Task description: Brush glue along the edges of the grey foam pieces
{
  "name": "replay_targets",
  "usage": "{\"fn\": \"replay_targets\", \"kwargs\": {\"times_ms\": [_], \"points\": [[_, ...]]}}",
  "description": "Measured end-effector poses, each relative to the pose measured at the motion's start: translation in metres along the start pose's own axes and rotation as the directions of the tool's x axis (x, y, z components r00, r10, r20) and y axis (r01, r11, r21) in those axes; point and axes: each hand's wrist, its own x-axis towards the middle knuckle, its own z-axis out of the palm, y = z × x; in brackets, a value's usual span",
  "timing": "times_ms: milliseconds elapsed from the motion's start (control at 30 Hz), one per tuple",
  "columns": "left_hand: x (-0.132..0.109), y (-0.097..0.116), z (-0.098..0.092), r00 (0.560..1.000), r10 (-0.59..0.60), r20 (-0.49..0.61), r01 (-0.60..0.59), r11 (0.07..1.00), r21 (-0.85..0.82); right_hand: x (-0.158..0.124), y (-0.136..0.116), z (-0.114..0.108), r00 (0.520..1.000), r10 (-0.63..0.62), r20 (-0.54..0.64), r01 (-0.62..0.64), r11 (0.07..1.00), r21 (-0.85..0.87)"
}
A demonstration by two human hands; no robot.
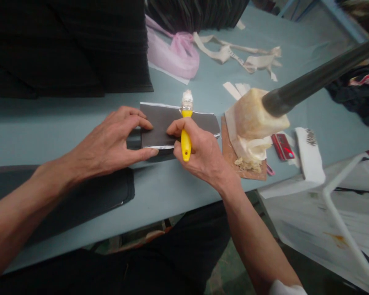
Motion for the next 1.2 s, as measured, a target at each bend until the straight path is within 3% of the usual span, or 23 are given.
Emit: {"fn": "replay_targets", "kwargs": {"times_ms": [233,400,667,867,1100,1200], "points": [[-0.002,0.008,-0.005,0.999,0.028,-0.038,-0.020,0.982,0.187,0.003,0.004,-0.004,1.000,-0.015,-0.006,0.015,0.995,0.094],[-0.005,0.006,-0.004,1.000,-0.010,-0.022,0.014,0.975,0.220,-0.001,0.003,-0.008,0.988,-0.043,-0.151,0.056,0.995,0.081],[0.001,0.001,-0.008,0.995,0.090,-0.043,-0.075,0.958,0.278,-0.028,0.013,-0.005,0.870,-0.046,-0.491,0.164,0.966,0.200],[0.000,-0.004,-0.013,0.988,0.156,-0.016,-0.151,0.974,0.169,-0.056,0.016,0.000,0.831,0.027,-0.556,0.134,0.960,0.247],[0.010,0.013,-0.011,0.998,0.008,0.065,-0.036,0.904,0.426,-0.081,0.008,-0.001,0.825,0.025,-0.564,0.121,0.968,0.220],[0.016,0.017,-0.009,0.997,-0.048,0.058,0.017,0.891,0.454,-0.090,0.003,-0.004,0.813,0.015,-0.582,0.116,0.976,0.186]]}}
